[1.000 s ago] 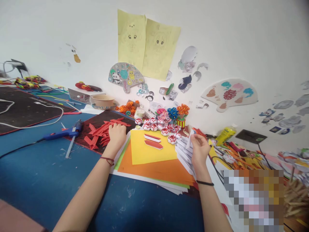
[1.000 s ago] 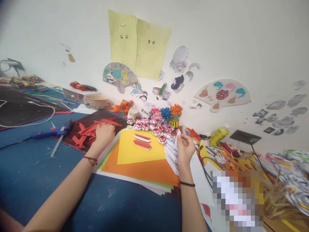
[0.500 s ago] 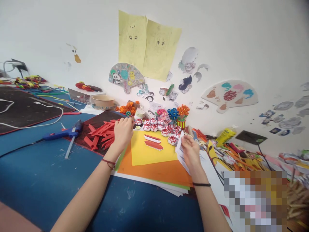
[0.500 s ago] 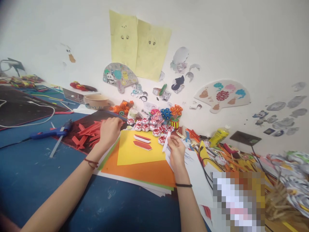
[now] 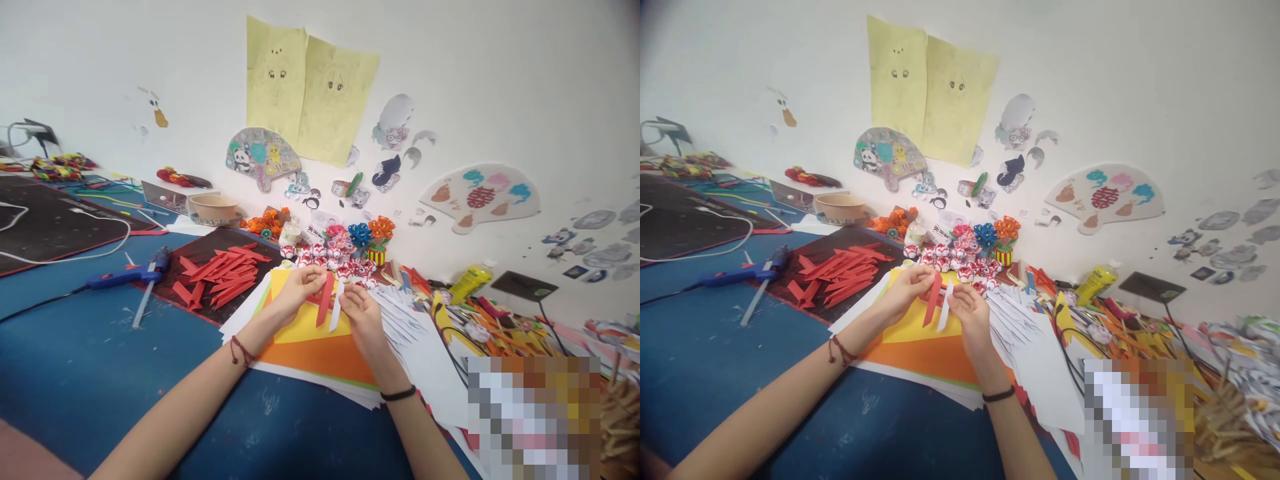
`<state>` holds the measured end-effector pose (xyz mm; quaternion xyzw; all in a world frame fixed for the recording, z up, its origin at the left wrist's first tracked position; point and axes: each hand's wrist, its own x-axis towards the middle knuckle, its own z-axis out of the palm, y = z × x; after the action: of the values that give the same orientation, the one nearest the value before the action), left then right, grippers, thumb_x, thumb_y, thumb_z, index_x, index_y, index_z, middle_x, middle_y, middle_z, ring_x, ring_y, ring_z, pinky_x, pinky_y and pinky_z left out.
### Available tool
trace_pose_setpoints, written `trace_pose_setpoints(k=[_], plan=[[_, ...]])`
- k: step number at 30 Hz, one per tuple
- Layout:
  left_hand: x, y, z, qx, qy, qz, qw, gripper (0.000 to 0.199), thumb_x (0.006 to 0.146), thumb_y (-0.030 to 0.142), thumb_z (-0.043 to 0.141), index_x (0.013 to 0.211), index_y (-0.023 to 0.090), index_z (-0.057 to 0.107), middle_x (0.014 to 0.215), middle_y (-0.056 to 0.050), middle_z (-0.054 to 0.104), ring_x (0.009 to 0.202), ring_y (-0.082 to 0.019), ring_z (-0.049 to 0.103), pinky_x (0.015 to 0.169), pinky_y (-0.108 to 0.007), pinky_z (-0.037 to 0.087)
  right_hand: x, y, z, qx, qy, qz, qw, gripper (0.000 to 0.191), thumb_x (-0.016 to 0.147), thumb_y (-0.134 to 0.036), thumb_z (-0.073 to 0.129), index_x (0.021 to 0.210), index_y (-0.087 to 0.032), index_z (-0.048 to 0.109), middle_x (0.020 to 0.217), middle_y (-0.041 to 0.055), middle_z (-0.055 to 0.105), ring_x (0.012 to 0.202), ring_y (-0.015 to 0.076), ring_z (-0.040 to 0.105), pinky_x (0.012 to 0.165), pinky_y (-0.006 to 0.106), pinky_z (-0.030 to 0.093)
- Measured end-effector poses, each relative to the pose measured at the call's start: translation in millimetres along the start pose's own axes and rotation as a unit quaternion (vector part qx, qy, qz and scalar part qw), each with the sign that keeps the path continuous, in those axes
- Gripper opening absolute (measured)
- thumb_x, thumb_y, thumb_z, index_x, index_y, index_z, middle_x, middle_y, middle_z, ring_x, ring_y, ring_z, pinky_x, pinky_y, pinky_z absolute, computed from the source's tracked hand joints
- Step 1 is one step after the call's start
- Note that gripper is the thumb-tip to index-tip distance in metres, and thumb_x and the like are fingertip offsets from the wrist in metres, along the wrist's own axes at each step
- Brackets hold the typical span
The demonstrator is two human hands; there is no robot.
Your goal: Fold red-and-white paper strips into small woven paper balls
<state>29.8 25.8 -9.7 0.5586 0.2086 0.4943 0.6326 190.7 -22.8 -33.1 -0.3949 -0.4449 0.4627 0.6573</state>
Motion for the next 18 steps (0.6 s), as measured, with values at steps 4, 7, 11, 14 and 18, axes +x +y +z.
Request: trace_pose_setpoints(k=[4,7,11,14,18], plan=[[-2.7,-10.1,5.2,-0.016,-0.009,-0.014,1.000,0.037,0.074,0.045,0.076,0.084,0.013,0.061,0.075,-0.001,0.061,0.063,-0.010,0.054,0.061,-0.021,0.041,-2.8,-3.3,4.0,0.006,-0.035,0.012,0.999,0.042,0.064,-0.030,0.085,0.098,-0.023,0.061,0.087,0.0010,0.070,0.082,0.0172,0.067,0.079,0.030,0.052],[-4.1,-14.9,7.6,-0.014,-0.003,-0.014,1.000,0.034,0.075,0.043,0.075,0.086,0.014,0.062,0.075,-0.001,0.060,0.065,-0.010,0.054,0.061,-0.020,0.041,-4.2,-3.6,5.4,0.006,-0.056,0.009,0.998,0.046,0.065,-0.030,0.085,0.102,-0.024,0.059,0.086,0.0006,0.070,0.080,0.0175,0.068,0.080,0.031,0.053],[-5.5,-15.1,12.5,0.025,0.006,0.012,1.000,0.031,0.076,0.041,0.074,0.085,0.014,0.063,0.081,-0.003,0.063,0.072,-0.012,0.057,0.066,-0.023,0.044,-3.7,-1.8,5.3,0.004,-0.051,-0.002,0.999,0.046,0.065,-0.028,0.085,0.102,-0.024,0.058,0.084,-0.0001,0.070,0.078,0.0172,0.068,0.077,0.031,0.053],[-6.6,-12.7,15.6,0.106,0.044,0.050,0.992,0.027,0.078,0.040,0.071,0.086,0.015,0.065,0.083,-0.004,0.066,0.074,-0.015,0.059,0.068,-0.025,0.046,-2.0,-1.0,4.2,-0.013,-0.021,-0.013,1.000,0.045,0.063,-0.028,0.086,0.100,-0.023,0.059,0.082,-0.0005,0.070,0.077,0.0168,0.068,0.074,0.029,0.053],[-9.4,-9.0,15.3,0.252,0.044,0.102,0.961,0.022,0.084,0.037,0.066,0.083,0.015,0.070,0.079,-0.006,0.069,0.071,-0.016,0.060,0.067,-0.026,0.046,0.1,-1.7,0.8,-0.041,0.018,-0.040,0.998,0.042,0.061,-0.028,0.087,0.094,-0.021,0.061,0.083,0.0006,0.069,0.076,0.0164,0.067,0.071,0.028,0.054]])
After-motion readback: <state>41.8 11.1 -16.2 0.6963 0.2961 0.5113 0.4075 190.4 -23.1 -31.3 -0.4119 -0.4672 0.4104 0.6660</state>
